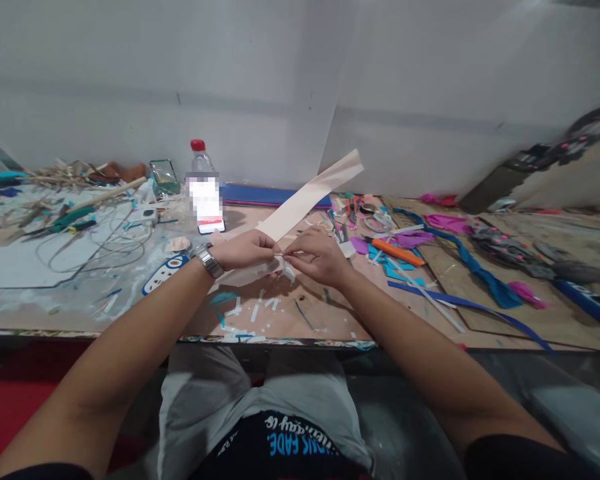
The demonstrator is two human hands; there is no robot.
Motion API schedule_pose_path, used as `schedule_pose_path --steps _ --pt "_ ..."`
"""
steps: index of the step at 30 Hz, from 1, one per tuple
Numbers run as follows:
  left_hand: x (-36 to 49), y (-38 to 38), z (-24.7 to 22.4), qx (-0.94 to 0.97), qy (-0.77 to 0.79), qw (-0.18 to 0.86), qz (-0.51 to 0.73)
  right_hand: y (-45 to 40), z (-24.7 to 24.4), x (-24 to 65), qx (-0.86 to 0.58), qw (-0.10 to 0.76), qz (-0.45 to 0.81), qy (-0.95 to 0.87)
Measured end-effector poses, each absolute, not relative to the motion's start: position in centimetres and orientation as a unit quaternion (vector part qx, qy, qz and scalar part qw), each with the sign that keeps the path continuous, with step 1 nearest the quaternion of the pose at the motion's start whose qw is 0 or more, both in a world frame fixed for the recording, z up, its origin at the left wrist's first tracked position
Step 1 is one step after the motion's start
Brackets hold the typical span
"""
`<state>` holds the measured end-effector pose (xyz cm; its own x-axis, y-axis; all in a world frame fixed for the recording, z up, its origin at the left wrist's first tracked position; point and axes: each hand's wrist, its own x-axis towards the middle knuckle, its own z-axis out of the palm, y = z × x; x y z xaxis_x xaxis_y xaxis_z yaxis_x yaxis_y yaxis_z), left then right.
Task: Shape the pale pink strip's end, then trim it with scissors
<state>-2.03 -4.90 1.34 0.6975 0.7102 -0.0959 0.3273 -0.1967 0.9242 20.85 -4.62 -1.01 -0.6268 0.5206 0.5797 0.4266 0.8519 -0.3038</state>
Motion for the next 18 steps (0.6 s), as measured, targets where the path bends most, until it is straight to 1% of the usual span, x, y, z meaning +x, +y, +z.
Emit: schedule_pose_path --steps 2,10,14,18 --pt "-2.03 -4.92 1.36 0.752 0.340 0.535 0.183 -4.61 -1.01 20.83 -0.260 0.345 0.070 -0.899" --pt "-2.22 -4.63 1.22 0.776 0.358 0.490 0.172 -4.45 -1.08 20.77 -0.248 0.334 0.081 -0.906" --pt "-2.22 -4.29 0.84 0.787 0.369 0.451 0.202 -4.46 -1.19 20.72 -0.254 0.337 0.085 -0.903" --pt "-2.13 -4.31 0.56 0.794 0.358 0.452 0.194 -4.49 -1.19 20.67 -0.249 0.352 0.073 -0.899"
